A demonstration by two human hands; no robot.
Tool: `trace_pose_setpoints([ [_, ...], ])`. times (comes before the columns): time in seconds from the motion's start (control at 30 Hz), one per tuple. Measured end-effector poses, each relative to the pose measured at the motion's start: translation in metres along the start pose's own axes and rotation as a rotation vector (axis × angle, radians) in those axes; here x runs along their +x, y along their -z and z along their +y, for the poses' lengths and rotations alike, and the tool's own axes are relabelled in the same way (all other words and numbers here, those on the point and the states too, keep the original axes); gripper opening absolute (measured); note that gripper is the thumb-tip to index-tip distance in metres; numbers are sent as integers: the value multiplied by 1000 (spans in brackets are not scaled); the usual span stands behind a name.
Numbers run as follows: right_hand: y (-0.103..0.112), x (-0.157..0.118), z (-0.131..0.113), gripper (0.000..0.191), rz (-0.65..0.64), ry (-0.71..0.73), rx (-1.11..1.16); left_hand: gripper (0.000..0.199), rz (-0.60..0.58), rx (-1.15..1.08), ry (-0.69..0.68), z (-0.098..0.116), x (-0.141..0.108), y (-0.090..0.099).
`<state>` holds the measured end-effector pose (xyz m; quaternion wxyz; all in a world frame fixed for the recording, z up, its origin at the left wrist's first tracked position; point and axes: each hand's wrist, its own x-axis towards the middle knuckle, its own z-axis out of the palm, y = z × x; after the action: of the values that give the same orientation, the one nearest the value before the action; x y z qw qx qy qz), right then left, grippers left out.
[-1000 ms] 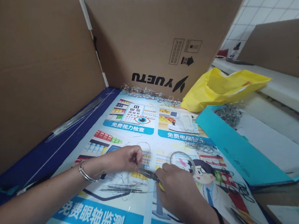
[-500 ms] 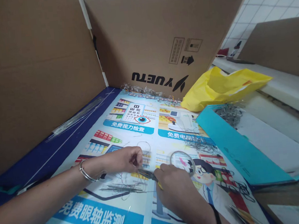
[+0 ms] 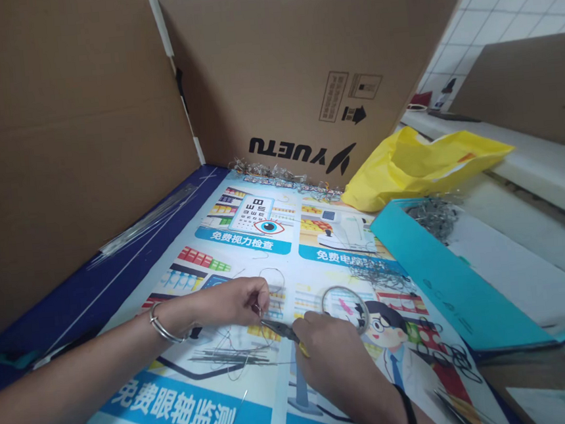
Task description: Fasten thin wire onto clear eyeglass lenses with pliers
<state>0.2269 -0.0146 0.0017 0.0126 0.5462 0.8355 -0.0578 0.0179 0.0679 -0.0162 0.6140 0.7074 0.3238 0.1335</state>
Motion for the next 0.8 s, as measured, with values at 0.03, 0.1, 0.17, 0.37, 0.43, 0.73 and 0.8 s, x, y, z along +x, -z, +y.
trace_pose_setpoints([
  [0.03,0,0,0,12,1,-3,4,21,4,-7,-2,0,0,0],
  [0.1,-1,0,1,12,5,-9,14,21,10,-32,-3,0,0,1],
  [0.17,-3,0,1,13,6,-22,25,21,11,-67,1,0,0,1],
  [0.37,-7,0,1,15,27,-46,58,17,45,-219,72,6,-2,0],
  [0.43,-9,0,1,15,45,-49,48,17,42,-262,91,8,-3,0],
  [0.73,-20,-2,0,14,135,-36,22,17,45,-267,84,4,-5,-2],
  [0.8,-22,-2,-1,14,157,-29,19,22,85,-241,100,5,-5,-4],
])
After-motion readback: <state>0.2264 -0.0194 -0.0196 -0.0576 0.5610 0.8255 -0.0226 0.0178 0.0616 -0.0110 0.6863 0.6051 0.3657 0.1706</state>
